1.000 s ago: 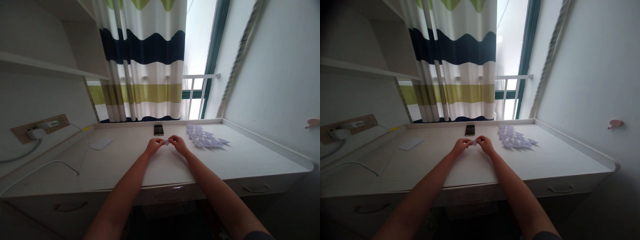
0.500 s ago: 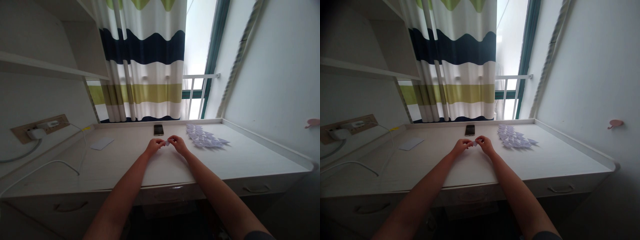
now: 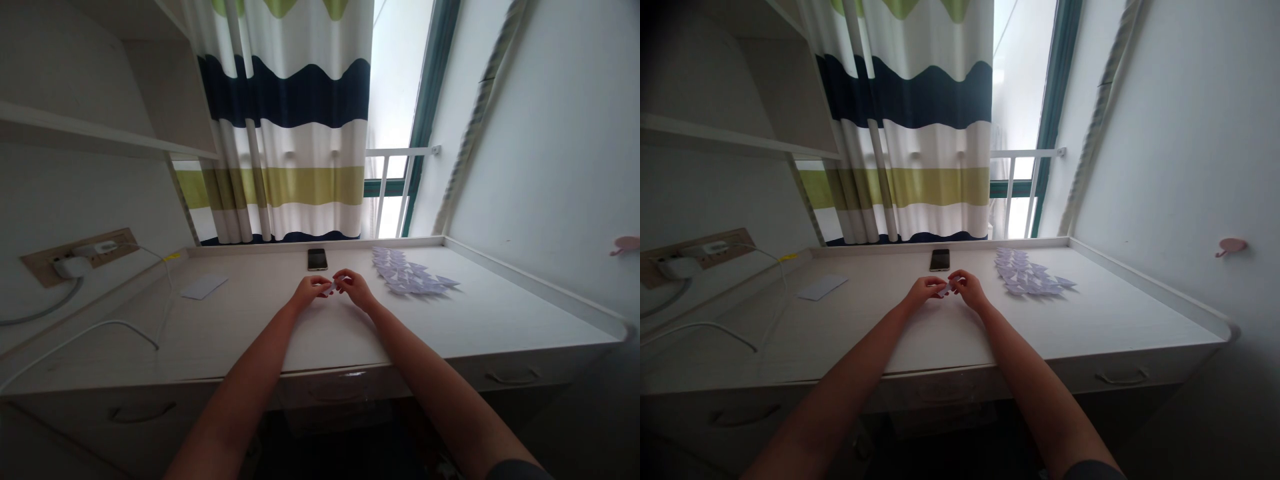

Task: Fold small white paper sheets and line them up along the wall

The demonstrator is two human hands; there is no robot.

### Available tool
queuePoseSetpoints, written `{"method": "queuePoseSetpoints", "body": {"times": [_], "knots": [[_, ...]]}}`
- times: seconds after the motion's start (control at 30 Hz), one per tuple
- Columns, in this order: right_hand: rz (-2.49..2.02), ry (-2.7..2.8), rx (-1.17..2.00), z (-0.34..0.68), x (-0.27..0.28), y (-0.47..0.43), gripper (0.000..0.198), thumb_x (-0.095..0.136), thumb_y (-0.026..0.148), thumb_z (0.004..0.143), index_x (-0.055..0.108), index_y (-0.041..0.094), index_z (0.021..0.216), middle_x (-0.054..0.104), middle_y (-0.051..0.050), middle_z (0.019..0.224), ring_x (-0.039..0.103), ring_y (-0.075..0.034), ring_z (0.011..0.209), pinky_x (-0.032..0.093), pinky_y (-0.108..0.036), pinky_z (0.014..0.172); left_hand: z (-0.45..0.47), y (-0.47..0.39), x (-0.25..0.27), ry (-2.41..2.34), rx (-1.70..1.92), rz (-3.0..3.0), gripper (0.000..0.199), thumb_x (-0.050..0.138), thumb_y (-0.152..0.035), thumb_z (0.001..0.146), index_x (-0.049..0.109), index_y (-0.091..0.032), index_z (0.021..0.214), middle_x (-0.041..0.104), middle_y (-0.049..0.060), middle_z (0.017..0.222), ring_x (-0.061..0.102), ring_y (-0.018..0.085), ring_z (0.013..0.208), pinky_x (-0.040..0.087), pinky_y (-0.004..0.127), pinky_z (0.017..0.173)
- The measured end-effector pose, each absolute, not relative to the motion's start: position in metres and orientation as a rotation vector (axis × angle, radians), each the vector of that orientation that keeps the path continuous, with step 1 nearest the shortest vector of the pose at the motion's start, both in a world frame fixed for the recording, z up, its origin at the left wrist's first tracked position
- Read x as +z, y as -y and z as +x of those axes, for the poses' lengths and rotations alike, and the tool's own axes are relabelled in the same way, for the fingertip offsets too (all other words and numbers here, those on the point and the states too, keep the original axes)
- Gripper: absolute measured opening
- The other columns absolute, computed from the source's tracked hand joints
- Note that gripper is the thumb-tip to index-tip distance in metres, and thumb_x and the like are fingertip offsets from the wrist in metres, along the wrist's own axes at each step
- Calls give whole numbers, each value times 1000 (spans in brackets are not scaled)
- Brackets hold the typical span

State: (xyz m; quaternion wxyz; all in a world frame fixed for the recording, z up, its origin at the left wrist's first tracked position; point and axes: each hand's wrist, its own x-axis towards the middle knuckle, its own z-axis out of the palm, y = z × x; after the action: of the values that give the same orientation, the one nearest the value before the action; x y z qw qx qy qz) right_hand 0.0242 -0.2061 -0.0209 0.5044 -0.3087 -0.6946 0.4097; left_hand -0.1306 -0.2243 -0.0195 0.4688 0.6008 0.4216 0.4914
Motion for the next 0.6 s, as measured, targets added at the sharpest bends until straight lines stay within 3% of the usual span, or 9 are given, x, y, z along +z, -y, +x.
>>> {"method": "queuePoseSetpoints", "body": {"times": [0.27,0.37,0.6], "knots": [[-690,1592,1029,23,-25,203,37,63,27,60,46,21,92,53,3,79,55,-8,55,47,-26,54,-129,228,-19,-994,1149,1482,35,73,-32,55,61,-9,78,66,9,74,62,17,71,48,34,71],[-708,1534,1043,23,-26,202,37,67,29,57,43,21,84,53,3,82,56,-8,54,48,-27,54,-129,228,-18,-994,1135,1488,34,73,-33,55,60,-9,76,66,9,74,62,17,71,47,35,71],[-761,1629,1069,24,-21,208,32,67,37,58,47,18,75,57,2,68,59,-13,57,48,-29,56,-131,226,-21,-963,1150,1500,34,72,-32,56,60,-10,78,66,8,74,62,17,73,48,37,73]]}}
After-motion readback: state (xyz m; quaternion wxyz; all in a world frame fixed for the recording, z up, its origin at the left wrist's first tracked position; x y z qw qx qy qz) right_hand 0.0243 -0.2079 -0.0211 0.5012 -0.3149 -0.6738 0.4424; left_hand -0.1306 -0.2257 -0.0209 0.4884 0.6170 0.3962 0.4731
